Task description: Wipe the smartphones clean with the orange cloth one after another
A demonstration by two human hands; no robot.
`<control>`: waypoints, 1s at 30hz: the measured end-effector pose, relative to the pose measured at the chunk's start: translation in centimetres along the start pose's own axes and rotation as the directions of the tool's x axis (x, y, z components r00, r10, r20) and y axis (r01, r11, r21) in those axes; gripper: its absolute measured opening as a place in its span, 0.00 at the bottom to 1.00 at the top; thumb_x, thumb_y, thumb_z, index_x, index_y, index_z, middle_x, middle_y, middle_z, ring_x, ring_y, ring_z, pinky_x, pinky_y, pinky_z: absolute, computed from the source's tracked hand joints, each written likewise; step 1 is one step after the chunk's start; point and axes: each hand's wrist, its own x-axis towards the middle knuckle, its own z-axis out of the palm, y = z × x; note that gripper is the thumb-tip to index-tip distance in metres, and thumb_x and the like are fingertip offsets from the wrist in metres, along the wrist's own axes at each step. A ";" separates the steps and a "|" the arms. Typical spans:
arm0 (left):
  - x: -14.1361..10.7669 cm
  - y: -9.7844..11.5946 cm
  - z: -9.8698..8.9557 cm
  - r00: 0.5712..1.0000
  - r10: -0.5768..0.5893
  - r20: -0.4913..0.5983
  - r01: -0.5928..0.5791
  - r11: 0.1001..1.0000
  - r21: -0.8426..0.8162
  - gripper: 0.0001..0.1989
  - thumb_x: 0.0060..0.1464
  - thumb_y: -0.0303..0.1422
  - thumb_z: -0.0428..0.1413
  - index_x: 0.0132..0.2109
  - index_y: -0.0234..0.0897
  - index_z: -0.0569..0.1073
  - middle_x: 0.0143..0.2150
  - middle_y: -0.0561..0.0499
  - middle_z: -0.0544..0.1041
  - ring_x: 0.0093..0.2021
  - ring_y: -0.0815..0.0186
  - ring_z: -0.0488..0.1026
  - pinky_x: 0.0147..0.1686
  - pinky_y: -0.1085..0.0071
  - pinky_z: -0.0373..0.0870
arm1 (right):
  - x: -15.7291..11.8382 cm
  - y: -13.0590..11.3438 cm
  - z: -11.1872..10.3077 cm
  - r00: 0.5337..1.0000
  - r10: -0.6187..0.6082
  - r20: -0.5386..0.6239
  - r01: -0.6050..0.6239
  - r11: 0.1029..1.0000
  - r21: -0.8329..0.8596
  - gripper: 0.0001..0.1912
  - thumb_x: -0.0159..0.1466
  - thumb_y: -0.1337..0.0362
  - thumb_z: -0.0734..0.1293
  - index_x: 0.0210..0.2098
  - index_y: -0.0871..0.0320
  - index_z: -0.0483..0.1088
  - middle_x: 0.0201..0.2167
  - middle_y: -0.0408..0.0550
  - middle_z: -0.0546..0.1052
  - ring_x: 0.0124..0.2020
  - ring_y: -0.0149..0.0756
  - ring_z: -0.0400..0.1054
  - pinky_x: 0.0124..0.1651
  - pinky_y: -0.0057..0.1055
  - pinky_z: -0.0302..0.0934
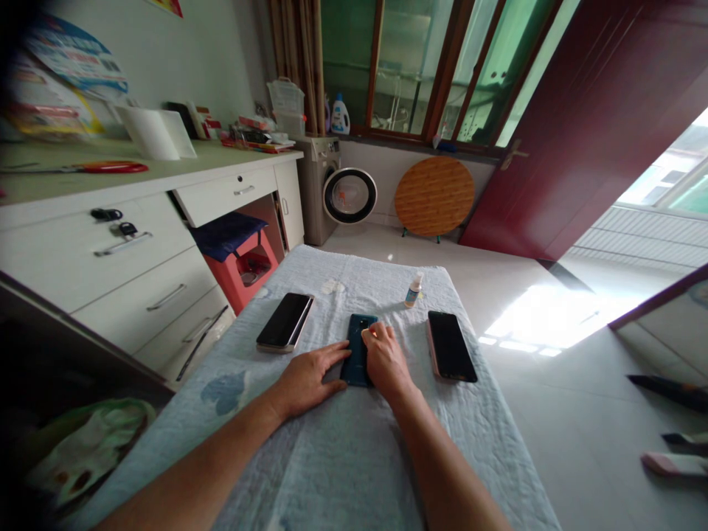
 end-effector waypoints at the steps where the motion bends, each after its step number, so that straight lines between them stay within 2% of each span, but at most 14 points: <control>1: 0.0 0.0 0.0 1.000 0.002 -0.004 -0.002 1.000 -0.005 0.28 0.51 0.37 0.60 0.60 0.42 0.67 0.65 0.49 0.63 0.62 0.57 0.64 0.61 0.63 0.59 | -0.1 -0.4 -0.2 0.999 -0.029 0.015 0.029 1.000 0.013 0.13 0.65 0.75 0.56 0.39 0.58 0.70 0.43 0.51 0.68 0.42 0.37 0.59 0.47 0.30 0.55; 4: 0.0 0.2 -0.1 0.999 0.040 -0.017 -0.041 0.999 -0.031 0.28 0.51 0.37 0.59 0.60 0.43 0.67 0.65 0.50 0.64 0.61 0.58 0.65 0.61 0.64 0.60 | -0.5 -1.4 -0.6 0.993 -0.104 0.064 0.103 0.994 0.028 0.12 0.64 0.74 0.57 0.40 0.58 0.70 0.42 0.50 0.69 0.41 0.36 0.59 0.47 0.30 0.54; 7: 0.0 0.3 -0.2 0.997 0.077 -0.029 -0.079 0.995 -0.063 0.29 0.52 0.35 0.59 0.61 0.44 0.65 0.64 0.52 0.64 0.61 0.59 0.65 0.61 0.65 0.60 | -0.6 -2.0 -0.9 0.986 -0.123 0.117 0.123 0.992 0.012 0.11 0.64 0.73 0.58 0.41 0.57 0.70 0.43 0.50 0.69 0.41 0.36 0.59 0.48 0.30 0.54; 11: 0.0 0.3 -0.1 0.998 0.046 -0.031 -0.048 0.997 -0.055 0.28 0.51 0.35 0.60 0.60 0.44 0.67 0.64 0.51 0.65 0.62 0.58 0.64 0.61 0.65 0.59 | -0.1 -2.0 -1.1 0.986 -0.061 0.153 0.069 0.997 -0.042 0.14 0.65 0.72 0.58 0.46 0.56 0.69 0.48 0.50 0.68 0.44 0.38 0.58 0.49 0.31 0.52; 17: 0.0 0.1 0.0 1.000 -0.004 -0.007 0.004 1.000 0.001 0.29 0.50 0.36 0.60 0.60 0.42 0.68 0.65 0.48 0.64 0.62 0.56 0.64 0.61 0.62 0.60 | 0.6 -1.5 -1.3 0.988 0.043 0.146 -0.028 0.994 -0.106 0.19 0.65 0.72 0.55 0.52 0.54 0.67 0.53 0.49 0.67 0.46 0.40 0.57 0.49 0.32 0.51; 22: 0.0 0.1 0.0 1.000 0.010 -0.007 -0.010 1.000 0.017 0.29 0.51 0.36 0.60 0.60 0.42 0.67 0.65 0.48 0.64 0.62 0.57 0.64 0.60 0.63 0.60 | 0.5 -1.0 -1.4 0.981 0.133 0.139 -0.111 0.981 -0.160 0.20 0.64 0.72 0.54 0.52 0.54 0.66 0.53 0.51 0.65 0.46 0.41 0.57 0.48 0.33 0.51; 27: 0.0 0.1 0.0 1.000 0.013 -0.003 -0.012 1.000 0.018 0.29 0.50 0.36 0.60 0.60 0.41 0.67 0.65 0.47 0.63 0.62 0.57 0.64 0.61 0.63 0.60 | 0.2 -0.9 -1.7 0.979 0.151 0.140 -0.128 0.978 -0.162 0.19 0.64 0.73 0.55 0.51 0.55 0.66 0.52 0.52 0.66 0.47 0.40 0.58 0.48 0.32 0.51; 30: 0.0 0.0 0.0 1.000 0.014 -0.008 -0.014 1.000 0.015 0.29 0.50 0.37 0.60 0.60 0.42 0.67 0.65 0.48 0.63 0.62 0.58 0.64 0.61 0.63 0.59 | -0.1 -1.1 -2.1 0.980 0.143 0.137 -0.120 0.979 -0.162 0.16 0.64 0.73 0.55 0.47 0.57 0.67 0.49 0.52 0.67 0.45 0.39 0.59 0.47 0.32 0.52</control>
